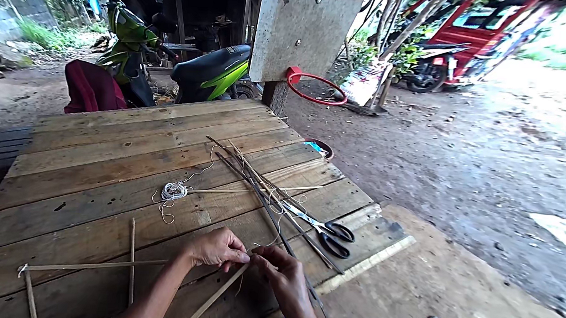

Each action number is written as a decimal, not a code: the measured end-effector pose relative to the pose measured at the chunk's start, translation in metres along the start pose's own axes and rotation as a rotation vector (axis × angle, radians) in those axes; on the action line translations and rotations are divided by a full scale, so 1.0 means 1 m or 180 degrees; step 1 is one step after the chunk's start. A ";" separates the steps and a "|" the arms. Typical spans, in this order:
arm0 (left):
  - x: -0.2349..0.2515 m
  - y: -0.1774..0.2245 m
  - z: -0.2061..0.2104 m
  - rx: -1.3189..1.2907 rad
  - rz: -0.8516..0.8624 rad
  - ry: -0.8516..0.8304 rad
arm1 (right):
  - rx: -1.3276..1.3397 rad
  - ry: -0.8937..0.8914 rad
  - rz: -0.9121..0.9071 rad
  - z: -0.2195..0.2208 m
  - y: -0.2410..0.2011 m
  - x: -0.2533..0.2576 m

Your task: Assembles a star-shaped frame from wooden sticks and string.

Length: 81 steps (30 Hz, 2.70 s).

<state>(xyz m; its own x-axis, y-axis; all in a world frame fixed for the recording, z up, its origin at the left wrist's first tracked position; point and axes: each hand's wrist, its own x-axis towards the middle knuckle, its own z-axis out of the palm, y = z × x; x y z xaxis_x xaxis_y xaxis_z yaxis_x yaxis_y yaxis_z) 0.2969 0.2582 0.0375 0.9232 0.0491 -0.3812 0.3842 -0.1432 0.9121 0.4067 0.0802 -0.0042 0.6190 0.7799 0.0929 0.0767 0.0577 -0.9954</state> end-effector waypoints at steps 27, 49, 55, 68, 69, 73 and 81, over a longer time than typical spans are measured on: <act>0.002 0.004 0.000 -0.0245 0.0113 0.0099 | 0.0388 -0.0803 0.0771 0.003 -0.012 -0.020; -0.008 0.011 -0.005 -0.0404 0.0361 0.0080 | 0.1663 -0.0701 0.1652 0.016 -0.018 -0.018; -0.006 0.009 -0.004 -0.0379 0.0278 0.0146 | 0.0527 -0.0398 0.0782 -0.010 -0.018 -0.021; -0.003 0.012 0.002 -0.0090 0.0177 0.0212 | -0.1712 -0.0058 -0.1934 -0.032 -0.032 0.006; -0.003 0.013 0.004 -0.0092 0.0158 0.0205 | -0.1727 -0.0087 -0.2001 -0.031 -0.034 0.015; -0.005 0.016 0.007 -0.0165 0.0214 0.0183 | -0.1627 -0.0433 -0.1733 -0.023 -0.037 0.048; -0.009 0.013 -0.006 -0.0122 0.0451 0.0567 | -0.1934 -0.0189 -0.2104 -0.014 0.006 0.020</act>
<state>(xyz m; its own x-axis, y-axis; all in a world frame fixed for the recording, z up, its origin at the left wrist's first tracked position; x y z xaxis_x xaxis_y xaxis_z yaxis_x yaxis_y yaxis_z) 0.2940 0.2621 0.0539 0.9538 0.2053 -0.2193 0.2476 -0.1235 0.9610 0.4303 0.0880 -0.0081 0.2618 0.7364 0.6239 0.8134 0.1796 -0.5533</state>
